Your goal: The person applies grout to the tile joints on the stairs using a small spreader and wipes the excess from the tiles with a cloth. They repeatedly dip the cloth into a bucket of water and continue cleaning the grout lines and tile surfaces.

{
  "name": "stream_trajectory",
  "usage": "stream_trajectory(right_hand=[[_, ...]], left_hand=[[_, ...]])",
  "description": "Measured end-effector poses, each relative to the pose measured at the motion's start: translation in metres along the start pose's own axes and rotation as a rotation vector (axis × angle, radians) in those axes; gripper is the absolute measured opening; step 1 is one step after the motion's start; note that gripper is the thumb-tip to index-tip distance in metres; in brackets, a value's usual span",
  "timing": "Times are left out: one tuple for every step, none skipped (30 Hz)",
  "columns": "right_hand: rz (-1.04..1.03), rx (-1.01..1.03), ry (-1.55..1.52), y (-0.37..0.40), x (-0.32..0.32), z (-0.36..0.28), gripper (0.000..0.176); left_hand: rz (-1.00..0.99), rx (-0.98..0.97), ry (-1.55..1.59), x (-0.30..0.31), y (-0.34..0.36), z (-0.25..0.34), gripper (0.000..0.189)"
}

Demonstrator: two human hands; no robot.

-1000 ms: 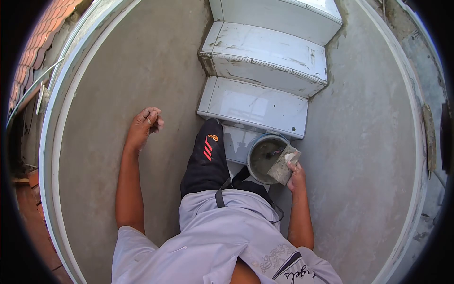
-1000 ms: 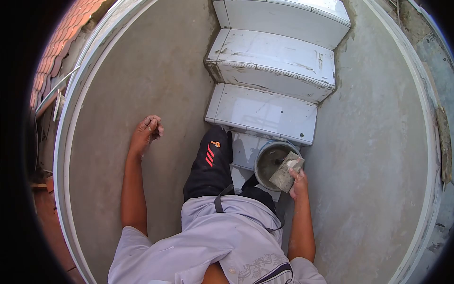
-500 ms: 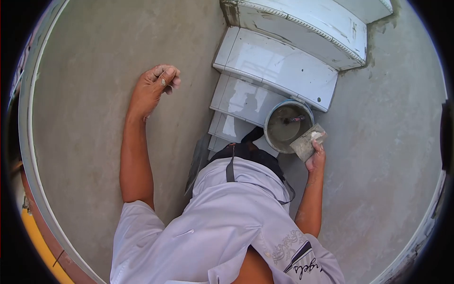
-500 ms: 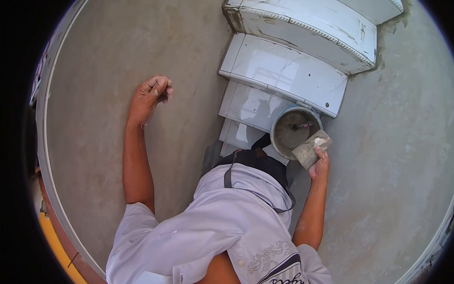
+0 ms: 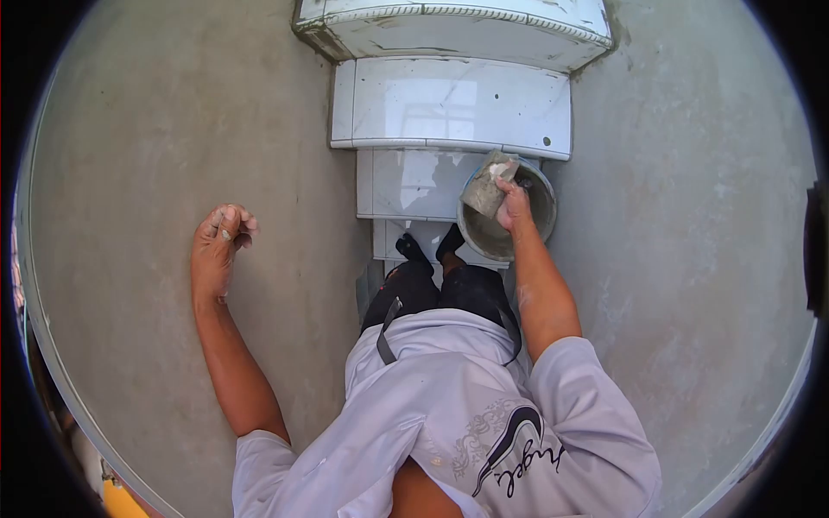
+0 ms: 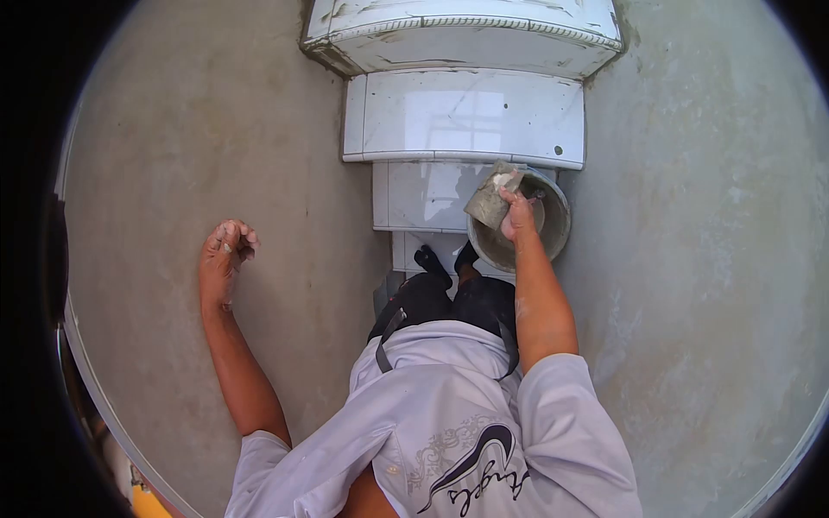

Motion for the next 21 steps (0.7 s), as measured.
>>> stream_trajectory(right_hand=[[0.016,0.046,-0.017,-0.024,-0.003,0.010,0.040],[0.009,0.060,-0.082,-0.044,-0.012,0.016,0.041],[-0.002,0.072,-0.147,-0.057,-0.018,0.021,0.042],[0.011,0.075,-0.159,-0.068,-0.017,0.023,0.041],[0.000,0.085,-0.258,-0.050,-0.001,0.007,0.040],[0.015,0.077,-0.224,-0.062,-0.017,0.013,0.038],[0.029,0.126,-0.228,-0.046,-0.021,0.006,0.039],[0.043,0.178,-0.232,-0.018,-0.019,-0.004,0.040],[0.056,0.227,-0.234,0.015,-0.021,-0.014,0.040],[0.064,0.269,-0.256,0.044,-0.021,-0.020,0.043],[0.073,0.312,-0.277,0.071,-0.017,-0.022,0.045],[0.093,0.309,-0.301,0.093,-0.004,-0.019,0.047],[0.118,0.312,-0.315,0.114,0.002,-0.015,0.050],[0.166,0.331,-0.326,0.135,0.007,-0.012,0.050],[0.215,0.348,-0.335,0.158,0.008,-0.009,0.051],[0.265,0.364,-0.344,0.175,0.007,-0.008,0.052],[0.262,0.337,-0.350,0.187,0.008,-0.007,0.053],[0.251,0.310,-0.363,0.190,0.013,-0.002,0.053],[0.222,0.266,-0.390,0.181,0.020,0.005,0.054],[0.264,0.246,-0.388,0.174,0.033,0.008,0.053],[0.319,0.241,-0.376,0.182,0.031,0.012,0.053]], left_hand=[[-0.003,0.014,-0.007,0.009,-0.006,-0.009,0.033],[0.003,0.027,-0.014,0.015,-0.012,-0.017,0.033],[0.000,0.039,0.008,0.019,-0.018,-0.025,0.033],[0.000,0.047,0.027,0.024,-0.024,-0.033,0.033],[0.002,0.012,-0.032,-0.005,0.010,0.010,0.033],[0.007,0.055,0.018,0.018,-0.008,-0.012,0.033],[0.004,0.053,0.017,0.017,-0.009,-0.014,0.033],[-0.001,0.047,0.019,0.014,-0.008,-0.013,0.032],[-0.017,0.047,0.000,0.011,-0.006,-0.009,0.032],[-0.032,0.048,-0.017,0.007,-0.004,-0.006,0.031],[-0.048,0.049,-0.034,0.004,-0.002,-0.003,0.030],[-0.046,0.061,-0.043,0.003,0.001,-0.002,0.030],[-0.051,0.075,-0.042,0.004,0.001,-0.004,0.030],[-0.058,0.086,-0.040,0.004,-0.002,-0.005,0.030],[-0.088,0.093,-0.019,0.004,-0.004,-0.005,0.030],[-0.117,0.103,0.001,0.004,-0.005,-0.006,0.030],[-0.147,0.113,0.023,0.005,-0.006,-0.010,0.030],[-0.177,0.117,0.075,0.002,-0.014,-0.019,0.029],[-0.185,0.114,0.112,-0.011,-0.024,-0.026,0.028],[-0.193,0.122,0.147,-0.030,-0.033,-0.031,0.027],[-0.211,0.138,0.152,-0.036,-0.042,-0.039,0.027]])
Point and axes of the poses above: each hand's wrist, its own y-axis away from the middle knuckle, its own x-axis out of the back of the hand, z = x × y, the point moved 3 cm from there along -y, towards the middle knuckle, and after that the axes turned 3 degrees about x, right-handed, at the moved point
